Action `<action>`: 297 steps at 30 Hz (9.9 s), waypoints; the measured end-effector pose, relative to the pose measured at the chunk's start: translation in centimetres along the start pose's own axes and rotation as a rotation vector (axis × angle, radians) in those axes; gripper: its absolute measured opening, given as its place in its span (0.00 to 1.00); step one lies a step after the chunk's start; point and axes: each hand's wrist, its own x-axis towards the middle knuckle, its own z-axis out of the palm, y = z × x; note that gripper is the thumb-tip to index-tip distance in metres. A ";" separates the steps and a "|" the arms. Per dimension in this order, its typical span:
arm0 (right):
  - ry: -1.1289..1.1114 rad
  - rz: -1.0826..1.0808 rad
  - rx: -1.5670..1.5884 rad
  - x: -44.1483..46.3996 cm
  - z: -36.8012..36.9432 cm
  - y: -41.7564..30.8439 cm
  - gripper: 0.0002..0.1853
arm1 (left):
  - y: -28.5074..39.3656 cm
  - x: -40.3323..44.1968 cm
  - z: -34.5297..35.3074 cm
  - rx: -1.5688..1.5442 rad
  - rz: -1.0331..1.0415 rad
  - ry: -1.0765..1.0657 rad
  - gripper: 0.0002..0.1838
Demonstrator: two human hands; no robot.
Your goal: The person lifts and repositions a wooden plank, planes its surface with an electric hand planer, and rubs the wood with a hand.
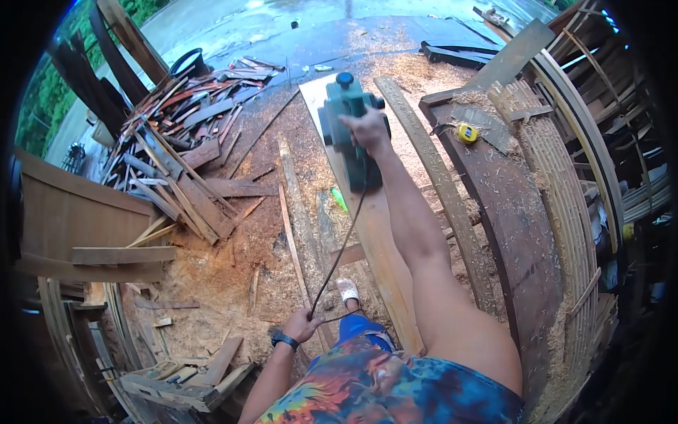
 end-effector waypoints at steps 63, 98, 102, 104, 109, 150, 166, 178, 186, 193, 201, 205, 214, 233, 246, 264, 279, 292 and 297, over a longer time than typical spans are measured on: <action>3.057 0.083 0.728 -157.6 9.7 -5.5 0.23 | -2.6 -55.3 83.3 0.723 2.004 -1.267 0.50; 0.951 0.561 -0.012 -209.2 -52.0 -19.5 0.27 | -5.7 -101.1 110.4 0.657 1.565 -0.723 0.33; 0.640 0.581 -0.047 -209.1 -54.4 -20.0 0.29 | -10.3 -106.8 108.8 0.725 1.309 -0.431 0.30; 0.513 0.576 -0.050 -208.5 -55.1 -19.5 0.29 | -10.9 -109.4 108.6 0.774 1.179 -0.368 0.31; 0.225 0.592 -0.261 -205.9 -55.8 -18.6 0.37 | -9.3 -113.9 108.8 0.699 0.984 -0.239 0.28; -0.048 0.555 -0.225 -196.6 -57.5 -16.3 0.33 | -10.4 -113.9 111.3 0.616 0.829 -0.169 0.35; -0.103 0.516 -0.200 -187.1 -55.2 -15.2 0.25 | -10.6 -113.6 111.0 0.570 0.871 -0.163 0.34; -0.130 0.426 -0.252 -179.7 -53.4 -14.5 0.26 | -10.7 -113.2 110.5 0.560 0.877 -0.213 0.32; -0.158 0.478 -0.292 -174.4 -52.3 -13.9 0.26 | -10.8 -112.8 110.2 0.505 0.905 -0.211 0.32; -0.125 0.410 -0.234 -170.1 -50.8 -13.3 0.26 | -12.2 -111.5 110.7 0.476 0.882 -0.330 0.34; -0.106 0.442 -0.218 -165.6 -49.9 -13.6 0.25 | -10.6 -109.0 107.3 0.281 0.949 -0.181 0.33; -0.093 0.435 -0.247 -162.8 -48.9 -13.2 0.25 | -9.0 -102.3 102.3 0.231 0.928 0.052 0.29; -0.016 0.449 -0.258 -155.5 -46.3 -12.5 0.25 | -5.8 -86.0 91.2 0.330 0.806 0.285 0.32; 0.063 0.443 -0.282 -139.2 -41.9 -11.6 0.25 | -3.1 -70.4 80.9 0.335 0.584 0.247 0.38; 0.025 0.422 -0.267 -127.7 -39.2 -10.2 0.24 | -3.3 -70.9 81.0 0.290 0.546 0.213 0.39; -0.001 0.413 -0.280 -114.1 -36.3 -9.0 0.26 | -3.4 -70.9 81.1 0.264 0.665 0.270 0.39; -0.031 0.436 -0.251 -101.9 -32.9 -8.3 0.25 | -3.4 -65.2 72.1 0.164 0.669 0.175 0.46; -0.030 0.410 -0.263 -94.6 -31.4 -8.3 0.26 | 0.9 -48.4 63.5 0.161 0.564 0.415 0.36; -0.037 0.406 -0.269 -92.1 -31.1 -7.8 0.27 | 0.5 -48.7 63.6 0.160 0.535 0.355 0.38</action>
